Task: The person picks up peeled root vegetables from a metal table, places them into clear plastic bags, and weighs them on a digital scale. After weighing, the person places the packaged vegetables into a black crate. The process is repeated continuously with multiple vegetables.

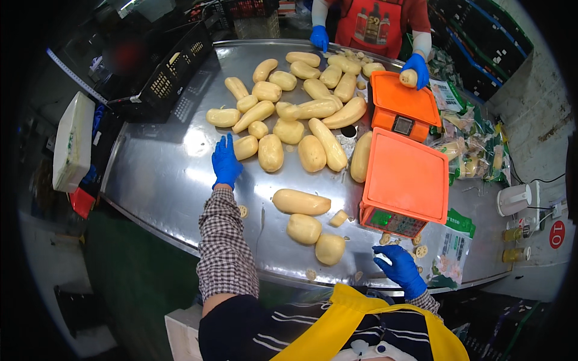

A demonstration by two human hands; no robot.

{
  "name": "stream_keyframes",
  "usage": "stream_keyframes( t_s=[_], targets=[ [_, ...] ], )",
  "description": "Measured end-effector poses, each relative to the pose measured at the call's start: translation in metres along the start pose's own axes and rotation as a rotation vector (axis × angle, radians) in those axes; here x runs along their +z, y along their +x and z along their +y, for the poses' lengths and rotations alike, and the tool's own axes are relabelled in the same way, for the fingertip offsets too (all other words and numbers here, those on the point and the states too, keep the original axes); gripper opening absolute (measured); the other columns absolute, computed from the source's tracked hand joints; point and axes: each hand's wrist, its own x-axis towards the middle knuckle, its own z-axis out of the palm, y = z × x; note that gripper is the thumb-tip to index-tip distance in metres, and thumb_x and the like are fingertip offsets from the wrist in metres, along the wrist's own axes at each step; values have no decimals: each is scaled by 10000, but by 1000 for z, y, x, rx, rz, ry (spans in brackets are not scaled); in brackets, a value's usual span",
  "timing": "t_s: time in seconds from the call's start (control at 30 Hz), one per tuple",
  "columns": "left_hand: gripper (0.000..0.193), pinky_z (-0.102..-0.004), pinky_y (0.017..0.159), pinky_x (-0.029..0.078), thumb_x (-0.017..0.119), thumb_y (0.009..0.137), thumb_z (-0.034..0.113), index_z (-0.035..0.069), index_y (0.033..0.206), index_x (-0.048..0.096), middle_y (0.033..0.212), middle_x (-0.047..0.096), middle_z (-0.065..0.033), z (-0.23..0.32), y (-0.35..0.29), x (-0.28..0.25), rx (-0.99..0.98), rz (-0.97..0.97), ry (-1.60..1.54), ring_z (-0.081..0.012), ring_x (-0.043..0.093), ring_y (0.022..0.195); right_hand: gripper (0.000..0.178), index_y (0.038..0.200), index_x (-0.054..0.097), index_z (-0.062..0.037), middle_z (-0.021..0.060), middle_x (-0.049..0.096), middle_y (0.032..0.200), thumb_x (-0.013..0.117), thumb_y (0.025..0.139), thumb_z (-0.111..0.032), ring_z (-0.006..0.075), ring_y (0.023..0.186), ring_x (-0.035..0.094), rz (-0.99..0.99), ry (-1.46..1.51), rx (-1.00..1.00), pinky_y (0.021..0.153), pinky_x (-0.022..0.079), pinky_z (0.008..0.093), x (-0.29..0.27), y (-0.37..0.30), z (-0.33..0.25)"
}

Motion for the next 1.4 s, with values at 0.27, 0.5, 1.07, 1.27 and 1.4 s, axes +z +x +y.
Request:
stream_keyframes(
  t_s=[0.27, 0.5, 1.07, 1.27, 1.4],
  targets=[
    [723, -519, 945, 293, 657, 615, 97, 172, 1282, 387, 1174, 505, -69, 22, 10, 8, -151, -127, -291, -276, 448, 1123, 264, 993, 603, -74, 125, 606, 865, 610, 764, -204, 296, 791, 573, -97, 15, -63, 702, 458, 372, 12, 22, -5],
    [702, -381, 944, 383, 593, 689, 11, 37, 1316, 277, 1244, 428, -91, 77, -52, -85, -70, -376, -1847, -246, 436, 1140, 395, 1135, 525, -87, 136, 586, 962, 610, 773, -221, 317, 867, 562, 0, 111, -203, 750, 453, 373, 5, 58, -25],
    [748, -428, 987, 307, 378, 830, 575, 35, 1329, 244, 1314, 331, -162, 258, -217, -88, -398, -1070, -2016, -287, 358, 1201, 783, 1250, 360, -66, 138, 509, 1151, 775, 617, -264, 250, 1011, 545, 488, 718, -102, 844, 450, 338, -13, 5, -28],
    [731, -437, 1001, 287, 326, 850, 553, 17, 1336, 220, 1349, 293, -190, 286, -241, -67, -860, -1069, -1940, -324, 347, 1209, 823, 1241, 363, -61, 126, 523, 1126, 798, 574, -271, 247, 1026, 539, 559, 781, -2, 864, 438, 338, -15, -31, -5],
    [669, -410, 960, 340, 323, 867, 535, 19, 1292, 321, 1290, 398, -151, 353, -259, -100, -485, -1313, -2029, -286, 406, 1168, 814, 1241, 361, -47, 156, 536, 1117, 790, 592, -286, 267, 1016, 550, 526, 564, -5, 851, 443, 349, -31, -56, 39]
  ],
)
